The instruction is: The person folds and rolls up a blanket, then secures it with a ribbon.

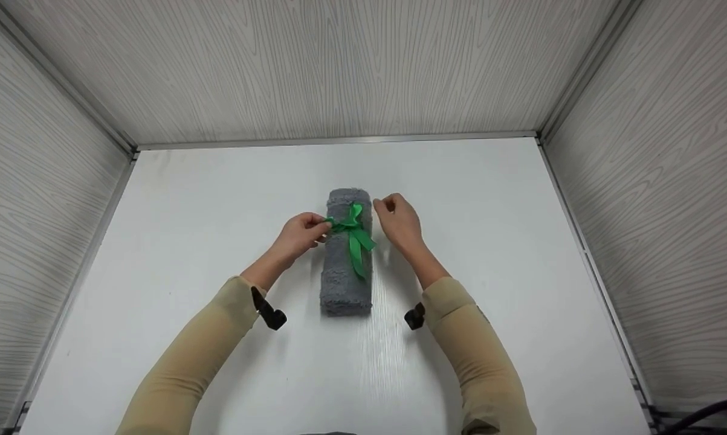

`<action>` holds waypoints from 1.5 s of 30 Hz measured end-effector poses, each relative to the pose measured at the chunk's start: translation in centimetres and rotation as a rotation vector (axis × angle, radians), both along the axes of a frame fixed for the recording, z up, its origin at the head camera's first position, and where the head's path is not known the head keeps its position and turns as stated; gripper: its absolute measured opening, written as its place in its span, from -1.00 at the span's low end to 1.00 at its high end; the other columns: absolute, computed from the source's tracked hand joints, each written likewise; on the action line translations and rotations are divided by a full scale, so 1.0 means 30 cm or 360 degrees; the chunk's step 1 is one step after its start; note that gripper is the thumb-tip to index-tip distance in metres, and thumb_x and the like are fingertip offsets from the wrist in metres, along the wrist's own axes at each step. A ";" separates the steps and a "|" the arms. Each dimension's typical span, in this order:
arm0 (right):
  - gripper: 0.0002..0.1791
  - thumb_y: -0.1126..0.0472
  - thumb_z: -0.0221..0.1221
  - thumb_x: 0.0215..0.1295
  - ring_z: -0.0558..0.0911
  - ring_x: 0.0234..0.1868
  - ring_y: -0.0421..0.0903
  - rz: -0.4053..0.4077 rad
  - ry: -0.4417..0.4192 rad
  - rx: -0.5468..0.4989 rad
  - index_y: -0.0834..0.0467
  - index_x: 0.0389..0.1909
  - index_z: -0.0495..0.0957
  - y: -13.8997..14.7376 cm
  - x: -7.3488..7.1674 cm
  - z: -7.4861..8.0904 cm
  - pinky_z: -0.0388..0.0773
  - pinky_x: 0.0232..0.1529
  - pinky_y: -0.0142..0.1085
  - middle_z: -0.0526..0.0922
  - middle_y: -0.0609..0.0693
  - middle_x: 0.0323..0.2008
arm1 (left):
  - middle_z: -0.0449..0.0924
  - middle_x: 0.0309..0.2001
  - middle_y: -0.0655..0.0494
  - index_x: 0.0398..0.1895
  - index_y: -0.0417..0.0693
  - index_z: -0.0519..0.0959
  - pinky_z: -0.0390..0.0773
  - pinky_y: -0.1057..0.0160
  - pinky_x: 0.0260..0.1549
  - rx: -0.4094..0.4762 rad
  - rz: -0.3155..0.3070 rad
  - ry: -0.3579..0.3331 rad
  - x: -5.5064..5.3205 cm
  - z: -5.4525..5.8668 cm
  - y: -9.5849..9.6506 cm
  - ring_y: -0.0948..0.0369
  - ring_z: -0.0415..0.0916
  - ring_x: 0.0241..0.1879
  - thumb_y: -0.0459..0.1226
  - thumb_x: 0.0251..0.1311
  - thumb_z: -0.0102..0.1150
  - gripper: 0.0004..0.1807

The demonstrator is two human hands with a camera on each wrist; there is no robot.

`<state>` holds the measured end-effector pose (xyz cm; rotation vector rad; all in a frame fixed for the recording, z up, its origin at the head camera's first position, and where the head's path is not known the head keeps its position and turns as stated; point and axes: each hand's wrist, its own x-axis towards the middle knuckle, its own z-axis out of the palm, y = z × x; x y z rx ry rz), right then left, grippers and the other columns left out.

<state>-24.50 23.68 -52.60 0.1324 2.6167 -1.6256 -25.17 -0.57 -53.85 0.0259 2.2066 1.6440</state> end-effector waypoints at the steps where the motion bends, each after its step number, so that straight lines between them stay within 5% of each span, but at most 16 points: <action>1: -0.52 -0.19 0.04 0.55 0.57 -0.08 0.02 0.0000 0.0014 0.0016 0.17 0.06 0.53 -0.002 -0.014 -0.001 0.51 -0.04 -0.10 0.62 0.12 -0.04 | 0.62 -0.08 -0.04 0.10 -0.18 0.56 0.60 0.01 -0.03 0.0000 0.0002 -0.0001 0.000 0.000 0.000 0.11 0.59 -0.11 -0.15 0.49 0.16 -0.69; 11: -0.45 -0.13 0.08 0.53 0.53 0.21 0.10 0.0343 -0.0140 0.0197 0.17 0.30 0.52 -0.085 -0.118 0.042 0.51 0.17 0.02 0.54 0.15 0.23 | 0.63 -0.12 -0.01 0.04 -0.18 0.58 0.57 0.15 -0.16 -0.0005 -0.0009 0.0029 0.006 0.007 -0.003 0.14 0.57 -0.16 -0.15 0.48 0.16 -0.72; 21: -0.73 0.13 0.15 0.43 0.56 0.06 0.09 0.0621 0.0019 0.0459 0.13 0.01 0.70 -0.050 -0.118 0.042 0.55 0.04 0.01 0.56 0.09 0.05 | 0.64 -0.13 0.00 0.03 -0.18 0.59 0.59 0.10 -0.09 0.0004 0.0000 0.0021 0.000 0.004 -0.004 0.14 0.59 -0.15 -0.17 0.47 0.16 -0.73; 33: -0.74 0.09 0.17 0.52 0.62 -0.08 0.03 0.0623 -0.0035 0.0413 0.19 -0.04 0.67 0.010 -0.106 0.002 0.57 -0.08 -0.05 0.65 0.11 -0.09 | 0.65 -0.08 -0.03 0.08 -0.20 0.58 0.59 -0.01 0.00 -0.0004 -0.0015 0.0004 0.004 0.004 -0.002 0.10 0.60 -0.10 -0.16 0.50 0.13 -0.70; 45: -0.76 0.20 0.00 0.63 0.68 -0.04 0.15 0.0333 -0.0176 0.0020 0.31 0.02 0.48 0.039 -0.074 -0.040 0.62 0.06 0.04 0.58 0.30 -0.03 | 0.61 -0.02 -0.05 0.15 -0.22 0.53 0.58 -0.04 0.07 -0.0002 -0.0006 -0.0062 0.003 0.000 -0.001 0.08 0.62 -0.06 -0.16 0.54 0.09 -0.67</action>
